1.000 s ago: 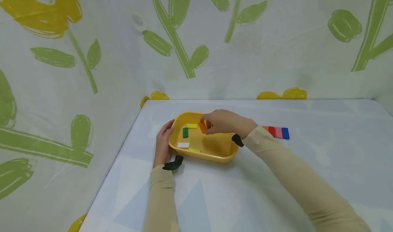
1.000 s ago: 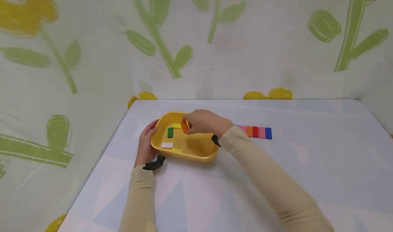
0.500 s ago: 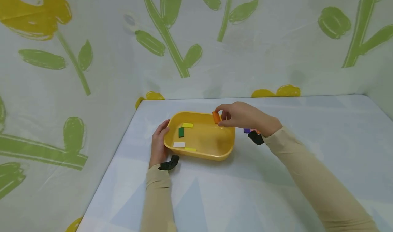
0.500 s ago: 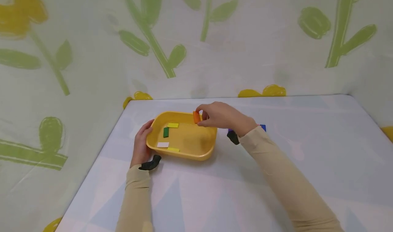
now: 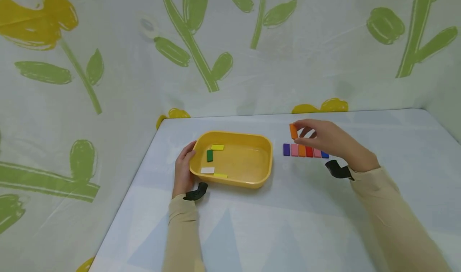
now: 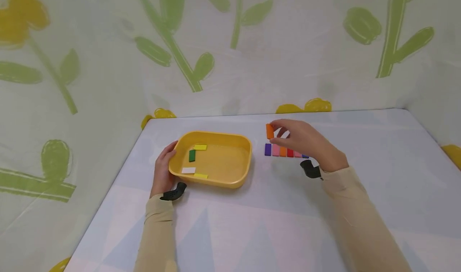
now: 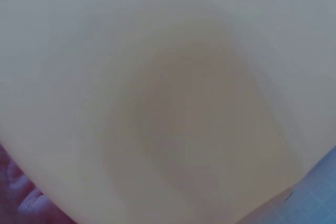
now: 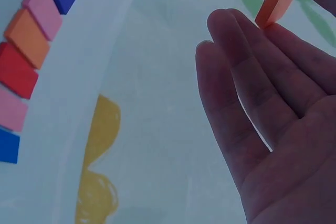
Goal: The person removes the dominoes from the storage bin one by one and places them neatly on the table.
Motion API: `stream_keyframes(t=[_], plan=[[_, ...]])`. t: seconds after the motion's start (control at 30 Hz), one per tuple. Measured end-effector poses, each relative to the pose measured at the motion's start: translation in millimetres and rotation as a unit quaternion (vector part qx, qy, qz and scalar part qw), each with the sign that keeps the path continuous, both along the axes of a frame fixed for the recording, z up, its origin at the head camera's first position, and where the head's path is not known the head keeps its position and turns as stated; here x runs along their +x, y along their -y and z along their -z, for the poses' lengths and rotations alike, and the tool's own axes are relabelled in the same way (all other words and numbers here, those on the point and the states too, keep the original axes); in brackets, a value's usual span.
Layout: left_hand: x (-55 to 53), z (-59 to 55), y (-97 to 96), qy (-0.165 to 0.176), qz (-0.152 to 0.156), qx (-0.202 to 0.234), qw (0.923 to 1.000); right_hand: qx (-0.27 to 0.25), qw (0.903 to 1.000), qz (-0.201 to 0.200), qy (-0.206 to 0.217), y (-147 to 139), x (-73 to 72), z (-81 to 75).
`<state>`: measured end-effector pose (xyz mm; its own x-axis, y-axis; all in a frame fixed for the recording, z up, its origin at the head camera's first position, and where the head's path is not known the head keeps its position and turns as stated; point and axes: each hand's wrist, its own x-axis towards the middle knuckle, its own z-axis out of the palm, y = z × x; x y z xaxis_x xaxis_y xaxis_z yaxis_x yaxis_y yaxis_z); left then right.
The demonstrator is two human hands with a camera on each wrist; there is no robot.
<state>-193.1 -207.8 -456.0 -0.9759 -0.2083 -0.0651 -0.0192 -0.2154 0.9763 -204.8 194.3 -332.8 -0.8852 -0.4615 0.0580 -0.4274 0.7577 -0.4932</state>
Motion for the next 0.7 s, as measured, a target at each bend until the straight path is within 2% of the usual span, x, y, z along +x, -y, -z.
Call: stream_keyframes(t=[0.17, 0.37, 0.7], plan=[[0.7, -0.6, -0.9, -0.003, 0.0, 0.006, 1.0, -0.025, 0.9987, 0.045, 0.007, -26.8, 8.1, 12.2], [1.0, 0.2, 0.2, 0.001, 0.006, 0.006, 1.0, -0.029, 0.9969, 0.073, 0.003, -53.1, 17.3, 24.3], [-0.1, 1.9, 0.3, -0.002, 0.001, 0.009, 1.0, -0.016, 0.9887, 0.135, 0.063, -85.5, 22.2, 38.7]])
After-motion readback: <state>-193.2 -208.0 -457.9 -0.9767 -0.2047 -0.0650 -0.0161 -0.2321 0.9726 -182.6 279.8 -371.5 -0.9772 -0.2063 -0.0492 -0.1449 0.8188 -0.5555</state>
